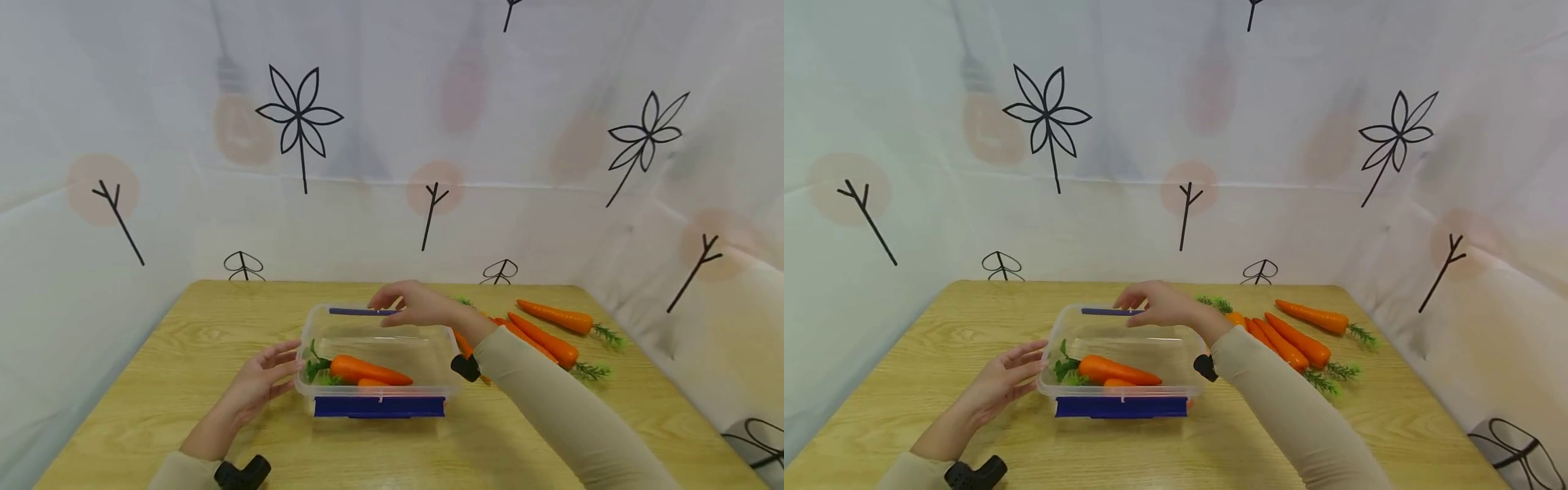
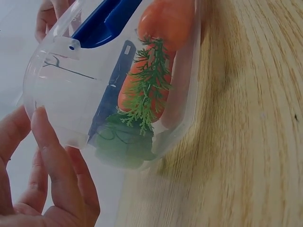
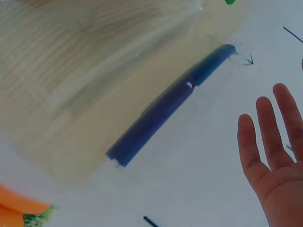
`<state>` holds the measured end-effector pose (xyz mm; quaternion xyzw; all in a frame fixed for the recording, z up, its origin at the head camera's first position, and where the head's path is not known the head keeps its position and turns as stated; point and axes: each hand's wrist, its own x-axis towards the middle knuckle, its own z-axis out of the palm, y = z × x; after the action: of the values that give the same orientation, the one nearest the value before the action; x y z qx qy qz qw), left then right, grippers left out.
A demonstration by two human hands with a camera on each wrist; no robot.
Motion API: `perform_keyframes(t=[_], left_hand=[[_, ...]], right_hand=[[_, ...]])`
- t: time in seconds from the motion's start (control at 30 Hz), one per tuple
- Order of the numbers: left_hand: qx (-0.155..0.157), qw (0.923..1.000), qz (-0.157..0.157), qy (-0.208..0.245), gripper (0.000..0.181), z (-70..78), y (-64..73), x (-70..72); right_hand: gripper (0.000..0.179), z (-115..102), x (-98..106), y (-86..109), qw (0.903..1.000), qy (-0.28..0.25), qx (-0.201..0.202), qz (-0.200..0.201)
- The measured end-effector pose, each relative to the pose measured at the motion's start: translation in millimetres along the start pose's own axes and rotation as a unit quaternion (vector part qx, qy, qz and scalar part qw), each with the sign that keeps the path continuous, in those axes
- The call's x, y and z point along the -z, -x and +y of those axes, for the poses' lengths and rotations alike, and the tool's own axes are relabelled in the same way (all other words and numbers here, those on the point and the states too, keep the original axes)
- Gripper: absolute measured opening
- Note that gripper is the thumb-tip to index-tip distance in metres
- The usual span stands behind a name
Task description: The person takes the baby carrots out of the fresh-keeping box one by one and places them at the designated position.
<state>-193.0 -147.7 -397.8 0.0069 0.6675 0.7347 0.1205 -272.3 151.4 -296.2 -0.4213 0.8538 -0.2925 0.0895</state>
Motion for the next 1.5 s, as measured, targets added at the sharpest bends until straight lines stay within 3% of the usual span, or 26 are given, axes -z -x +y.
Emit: perform_keyframes(t=[0.23, 0.4, 0.67, 0.9, 1.5], left_hand=[[0.001, 1.0, -0.001, -0.002, 0.057, 0.6, -0.1, 0.6], [-0.002, 1.0, -0.003, -0.006, 0.059, 1.8, -0.8, 0.9], [-0.001, 1.0, -0.002, -0.009, 0.06, 2.0, -1.3, 2.0], [-0.003, 0.9999, -0.007, -0.007, 0.059, 0.8, -2.3, 2.3], [-0.007, 0.9999, -0.006, -0.005, 0.056, 1.2, -1.5, 1.2]], right_hand=[[0.03, -5, -17, -18.8, 0.998, 0.031, 0.018, -0.053], [0.033, -5, -29, -28.7, 0.9938, 0.034, -0.015, -0.105], [0.037, 0, -45, -41.0, 0.9823, 0.033, -0.032, -0.182], [0.044, 4, -54, -43.8, 0.9701, 0.003, -0.055, -0.236], [0.066, 19, -55, -41.8, 0.9665, 0.066, -0.078, -0.235]])
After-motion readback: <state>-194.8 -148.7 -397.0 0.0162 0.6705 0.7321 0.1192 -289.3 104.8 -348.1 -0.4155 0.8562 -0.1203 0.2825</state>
